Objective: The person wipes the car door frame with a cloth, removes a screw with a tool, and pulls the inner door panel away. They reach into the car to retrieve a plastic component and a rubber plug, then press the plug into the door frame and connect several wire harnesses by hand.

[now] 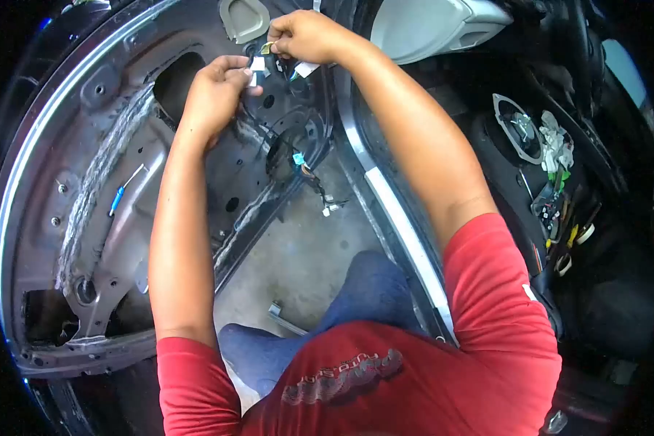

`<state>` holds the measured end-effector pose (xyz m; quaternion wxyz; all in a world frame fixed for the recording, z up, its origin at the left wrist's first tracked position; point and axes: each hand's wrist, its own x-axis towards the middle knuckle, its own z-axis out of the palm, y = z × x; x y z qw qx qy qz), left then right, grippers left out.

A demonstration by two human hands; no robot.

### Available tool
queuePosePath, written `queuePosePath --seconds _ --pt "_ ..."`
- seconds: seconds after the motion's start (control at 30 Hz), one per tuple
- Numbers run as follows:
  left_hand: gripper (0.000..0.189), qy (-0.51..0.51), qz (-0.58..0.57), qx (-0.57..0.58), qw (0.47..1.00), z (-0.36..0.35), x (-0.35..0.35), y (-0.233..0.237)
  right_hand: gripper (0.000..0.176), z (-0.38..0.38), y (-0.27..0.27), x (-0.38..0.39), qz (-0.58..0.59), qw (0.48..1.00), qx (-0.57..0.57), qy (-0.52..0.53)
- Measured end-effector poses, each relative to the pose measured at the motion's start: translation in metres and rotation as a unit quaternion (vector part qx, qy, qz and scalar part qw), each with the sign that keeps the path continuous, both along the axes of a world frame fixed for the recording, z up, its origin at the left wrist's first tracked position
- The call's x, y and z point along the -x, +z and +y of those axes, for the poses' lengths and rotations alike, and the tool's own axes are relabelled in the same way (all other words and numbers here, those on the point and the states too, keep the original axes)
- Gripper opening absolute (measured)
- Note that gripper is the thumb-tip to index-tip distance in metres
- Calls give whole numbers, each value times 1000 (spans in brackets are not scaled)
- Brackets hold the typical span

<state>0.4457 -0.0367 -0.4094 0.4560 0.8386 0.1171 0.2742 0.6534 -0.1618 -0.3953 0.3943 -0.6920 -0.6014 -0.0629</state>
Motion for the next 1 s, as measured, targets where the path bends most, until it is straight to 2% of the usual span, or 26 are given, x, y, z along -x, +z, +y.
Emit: queuePosePath --seconds 0.1,0.13,0.27,0.33,0.57,0.63,0.73,0.83,1.0 --pt "29 23 -6 -5 1000 -5 2 -1 19 1 10 -1 -34 998 53 -22" --pt "28 33 -17 -21 999 -5 3 -2 18 5 15 -1 -97 992 68 -45" --pt "29 62 -15 -64 996 -3 0 -6 17 14 12 -8 -130 988 67 -52" --pt "26 72 8 -82 994 -3 0 -5 18 10 13 -10 -56 996 76 6" --pt "26 69 11 -95 993 -5 1 -5 19 3 16 -8 -93 992 89 -3" --pt "27 73 5 -95 993 -5 0 -7 19 -9 14 -4 46 994 94 16" --pt "27 80 2 -112 991 -2 -2 -11 20 -8 4 -5 107 991 75 29" --pt "27 84 6 -104 991 -11 3 -7 20 -2 -8 -5 96 995 13 33" --pt "27 84 3 -101 991 -9 2 -10 20 -4 -3 -6 99 994 17 47"
